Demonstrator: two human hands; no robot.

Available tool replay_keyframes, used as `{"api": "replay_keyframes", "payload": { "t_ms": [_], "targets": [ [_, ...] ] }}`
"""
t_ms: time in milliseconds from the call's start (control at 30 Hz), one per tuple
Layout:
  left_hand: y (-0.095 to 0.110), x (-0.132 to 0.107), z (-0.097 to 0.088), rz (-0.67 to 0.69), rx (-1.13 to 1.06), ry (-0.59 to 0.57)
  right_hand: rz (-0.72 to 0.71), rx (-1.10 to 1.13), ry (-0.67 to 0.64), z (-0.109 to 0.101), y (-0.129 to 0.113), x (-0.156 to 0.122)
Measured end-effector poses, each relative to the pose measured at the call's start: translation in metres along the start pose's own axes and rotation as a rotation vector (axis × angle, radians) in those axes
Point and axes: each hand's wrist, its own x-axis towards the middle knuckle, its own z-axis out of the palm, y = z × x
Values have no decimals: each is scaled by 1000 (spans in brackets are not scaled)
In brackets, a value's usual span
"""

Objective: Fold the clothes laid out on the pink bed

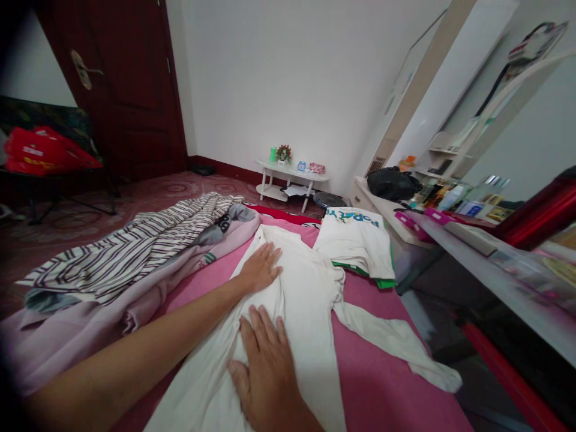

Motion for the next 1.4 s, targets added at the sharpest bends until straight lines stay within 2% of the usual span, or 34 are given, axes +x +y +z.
{"api": "replay_keyframes", "payload": {
  "t_ms": [100, 200, 267, 333, 433, 500, 533, 633, 733, 800, 833, 900, 967, 1000, 1033, 1067, 1100, 1167, 1233, 1267, 1333, 1400],
  "targets": [
    [-3, 10, -3, -49, 3, -41, 25, 24, -30, -3, -1, -2],
    [-1, 12, -9, -34, -7, -134, 37, 107, -32, -7, -2, -3],
    [4, 2, -12, 3, -19, -204, 53, 201, 11, -9, 2, -2],
    [9, -17, -13, 63, -32, -232, 115, 288, 132, -13, 14, 0],
    [13, -50, -11, 115, -13, -153, 301, 253, 407, -26, 55, -2],
    [15, -65, -10, 107, 16, -97, 460, 75, 511, -41, 93, -13],
    [16, -70, -10, 100, 27, -84, 554, -47, 495, -50, 113, -21],
    [19, -73, -10, 94, 31, -63, 907, -369, 245, -77, 165, -58],
    [21, -72, -11, 93, 21, -21, 1143, -346, 60, -96, 198, -100],
    [24, -73, -14, 99, 14, 40, 1210, -237, 48, -101, 212, -119],
    [25, -73, -17, 111, 9, 75, 1231, -161, 125, -100, 217, -123],
    [29, -76, -24, 163, -6, 131, 1245, -8, 409, -99, 221, -117],
    [32, -79, -31, 236, -35, 182, 1214, 151, 777, -101, 212, -90],
    [33, -80, -34, 285, -58, 219, 1158, 235, 939, -106, 200, -71],
    [34, -82, -37, 345, -84, 266, 1072, 320, 1088, -113, 181, -50],
    [35, -84, -39, 415, -111, 320, 898, 445, 1188, -123, 155, -28],
    [36, -86, -40, 497, -134, 373, 691, 528, 1117, -134, 125, -7],
    [36, -90, -41, 645, -159, 458, 309, 533, 690, -156, 59, 26],
    [35, -92, -41, 712, -165, 489, 49, 368, 302, -168, 2, 41],
    [34, -92, -40, 712, -166, 489, -28, 355, 193, -168, -17, 42],
    [32, -91, -38, 642, -151, 462, -23, 358, 88, -155, -29, 32],
    [30, -87, -36, 462, -109, 441, 148, 324, 121, -129, -14, 11]
  ]
}}
